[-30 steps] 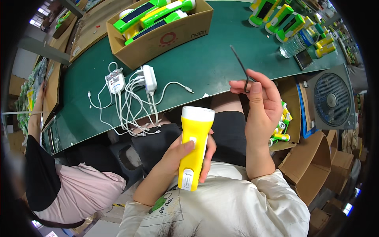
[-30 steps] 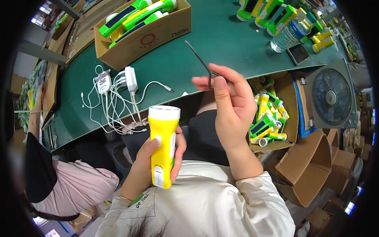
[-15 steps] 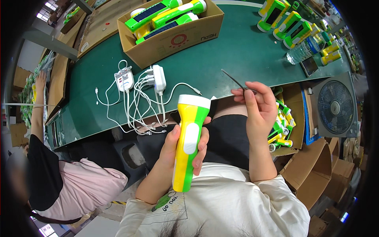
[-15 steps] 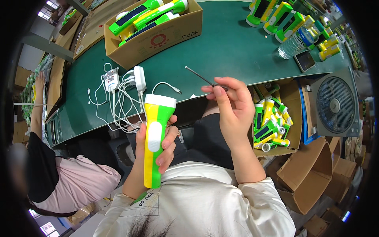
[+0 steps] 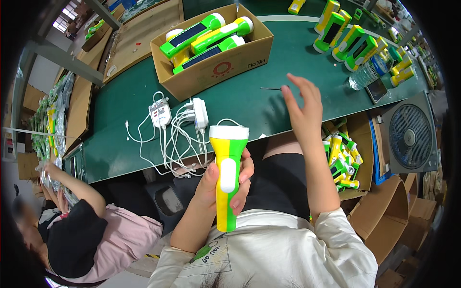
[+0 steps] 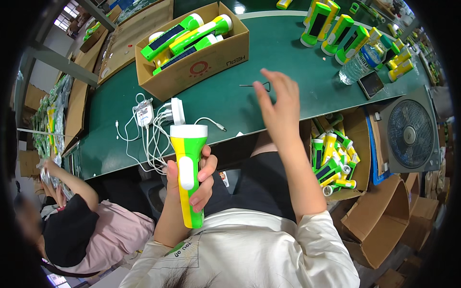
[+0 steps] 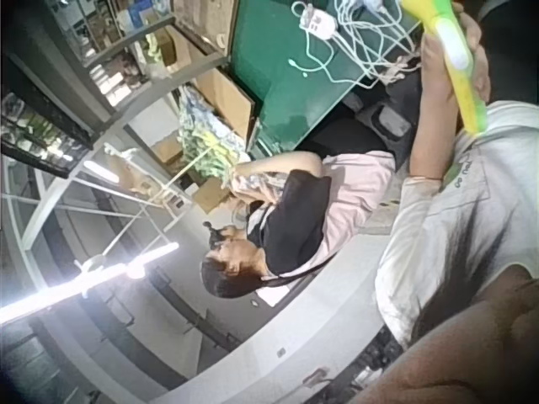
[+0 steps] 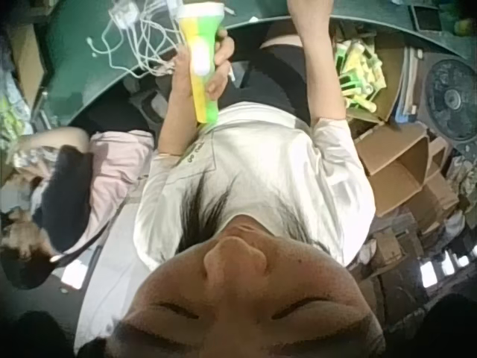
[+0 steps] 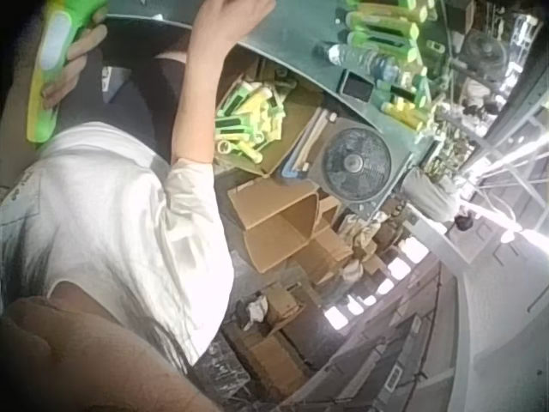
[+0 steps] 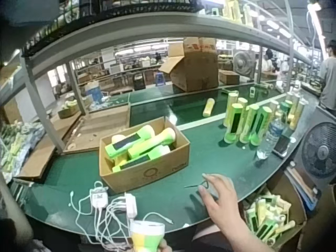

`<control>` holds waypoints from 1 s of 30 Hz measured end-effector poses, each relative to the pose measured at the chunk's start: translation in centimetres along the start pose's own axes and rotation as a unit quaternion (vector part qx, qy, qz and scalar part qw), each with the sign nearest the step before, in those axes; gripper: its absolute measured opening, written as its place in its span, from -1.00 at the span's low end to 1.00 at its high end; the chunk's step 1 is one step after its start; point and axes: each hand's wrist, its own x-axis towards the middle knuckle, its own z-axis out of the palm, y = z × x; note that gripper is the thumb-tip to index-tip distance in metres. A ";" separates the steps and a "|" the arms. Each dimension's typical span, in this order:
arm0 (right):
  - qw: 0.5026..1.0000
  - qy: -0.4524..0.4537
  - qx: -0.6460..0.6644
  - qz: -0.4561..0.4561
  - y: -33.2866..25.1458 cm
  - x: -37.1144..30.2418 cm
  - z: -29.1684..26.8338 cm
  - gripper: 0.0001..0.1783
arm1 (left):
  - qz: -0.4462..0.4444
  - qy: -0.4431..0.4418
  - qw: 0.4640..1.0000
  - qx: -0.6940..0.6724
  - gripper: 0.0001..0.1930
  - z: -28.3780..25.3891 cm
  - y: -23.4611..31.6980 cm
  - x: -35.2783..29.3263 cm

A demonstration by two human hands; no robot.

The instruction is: Assembling and testing portable solar-powered flashlights on an industrial assembly line.

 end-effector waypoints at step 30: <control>0.826 -0.295 0.475 0.063 1.2 0.8 1.1 -0.49 | 0.180 -0.122 0.674 0.706 -0.40 4.1 3.8 17.0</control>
